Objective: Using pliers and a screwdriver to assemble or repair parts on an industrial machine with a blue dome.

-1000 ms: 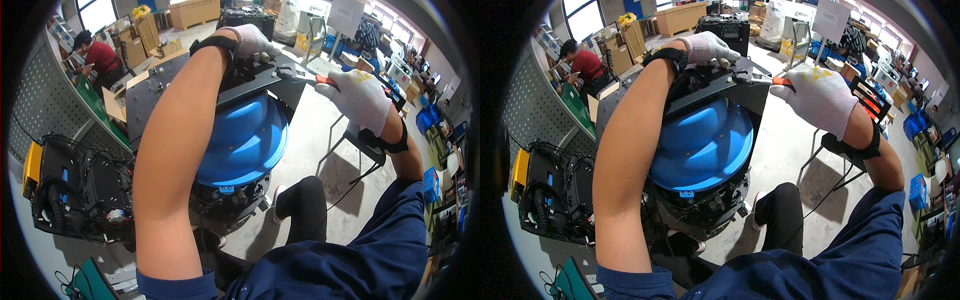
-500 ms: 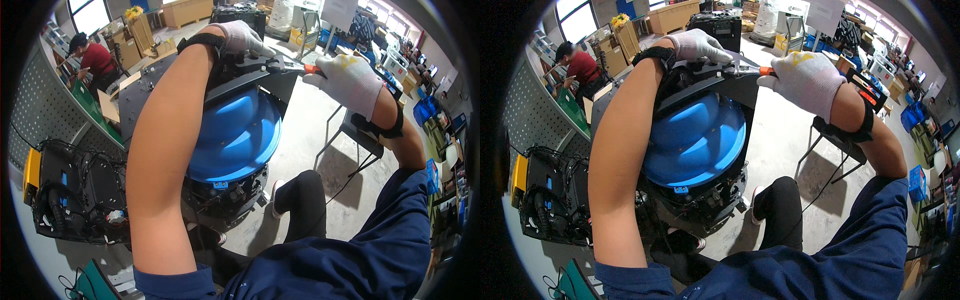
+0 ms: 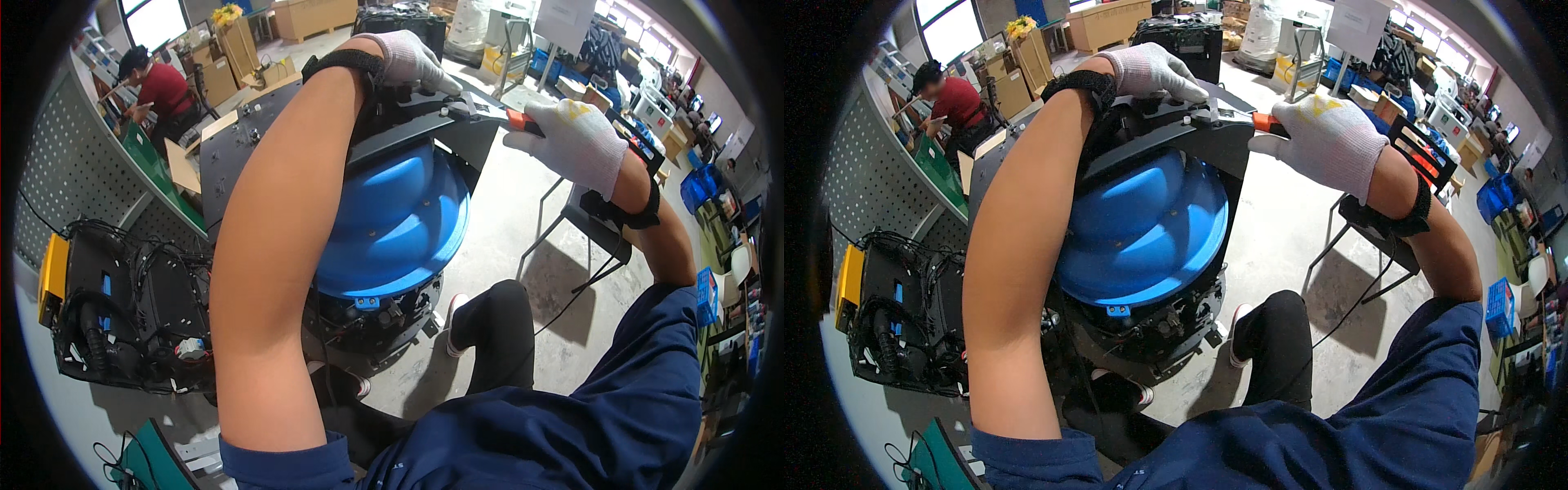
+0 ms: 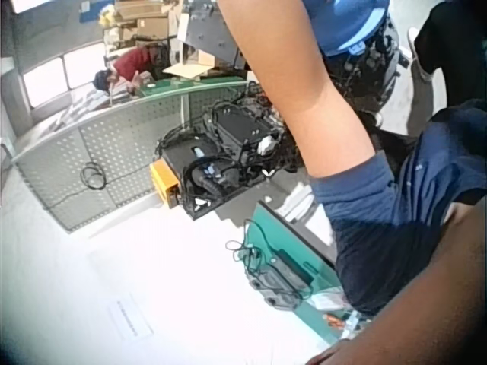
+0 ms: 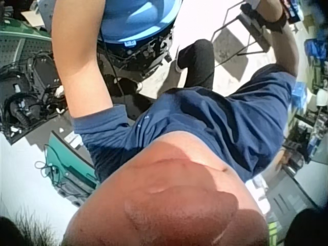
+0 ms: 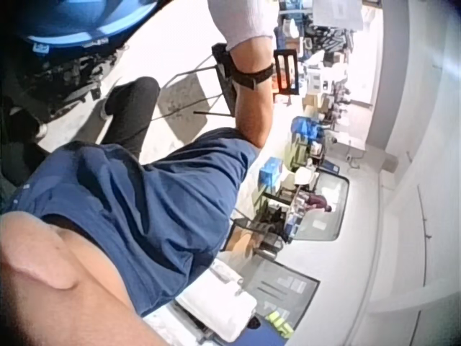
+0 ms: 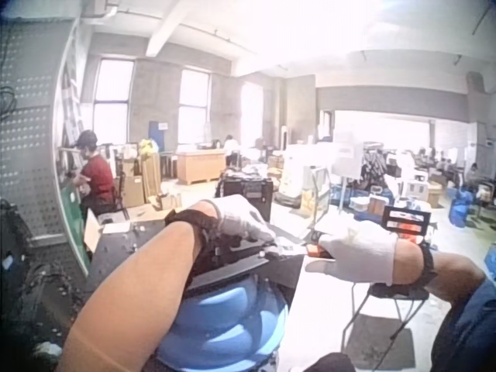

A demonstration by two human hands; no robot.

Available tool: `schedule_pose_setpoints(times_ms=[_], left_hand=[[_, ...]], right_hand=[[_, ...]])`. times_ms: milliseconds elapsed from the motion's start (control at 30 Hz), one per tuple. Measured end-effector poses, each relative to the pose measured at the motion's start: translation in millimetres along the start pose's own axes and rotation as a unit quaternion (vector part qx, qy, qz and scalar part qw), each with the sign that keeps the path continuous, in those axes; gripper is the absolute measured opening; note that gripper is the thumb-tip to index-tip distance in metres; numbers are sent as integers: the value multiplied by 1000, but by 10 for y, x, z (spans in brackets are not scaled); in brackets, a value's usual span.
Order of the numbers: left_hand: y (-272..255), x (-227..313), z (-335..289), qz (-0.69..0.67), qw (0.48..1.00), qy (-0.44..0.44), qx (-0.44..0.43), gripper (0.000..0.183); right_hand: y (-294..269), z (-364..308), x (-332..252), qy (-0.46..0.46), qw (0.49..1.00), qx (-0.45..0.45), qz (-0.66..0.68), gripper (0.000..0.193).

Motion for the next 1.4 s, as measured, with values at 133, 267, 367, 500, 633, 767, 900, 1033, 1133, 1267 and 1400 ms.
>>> schedule_pose_setpoints(times_ms=[133,267,367,500,633,767,900,1033,1133,1267,1400], left_hand=[[19,-29,35,-5,1000,-4,-1,72],[20,-32,41,-19,1000,-12,2,67],[9,-19,34,-14,1000,-14,3,64],[12,0,10,-24,1000,-14,0,57],[9,4,-13,-24,1000,-11,5,53],[23,22,7,-32,999,-24,16,54],[4,41,-5,-37,999,-31,22,46],[10,54,-43,-110,993,-40,25,38],[13,46,-23,-66,996,-45,26,41],[-6,1,-2,-17,997,-41,69,50],[18,5,-12,-24,999,4,44,51]], right_hand=[[70,73,123,-40,999,26,-4,48],[208,176,268,-57,997,-2,57,49],[221,178,325,-106,991,57,67,46],[279,223,394,-135,982,78,108,41],[350,287,459,-145,979,88,109,39],[422,344,545,-183,968,114,126,36],[586,585,660,-242,950,144,138,32],[775,1097,636,-381,873,160,261,28],[879,1492,535,-408,841,199,294,20],[1008,1749,358,-412,820,225,327,18],[943,1688,486,-404,809,271,330,22]])
Point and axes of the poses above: each hand's wrist, its own z-axis towards the middle knuckle, its own y-axis out of the palm, x = y × z, the point moved 5 cm from there along z, towards the middle knuckle, and after that the axes turned 10 degrees about x, right-handed, at the moved point
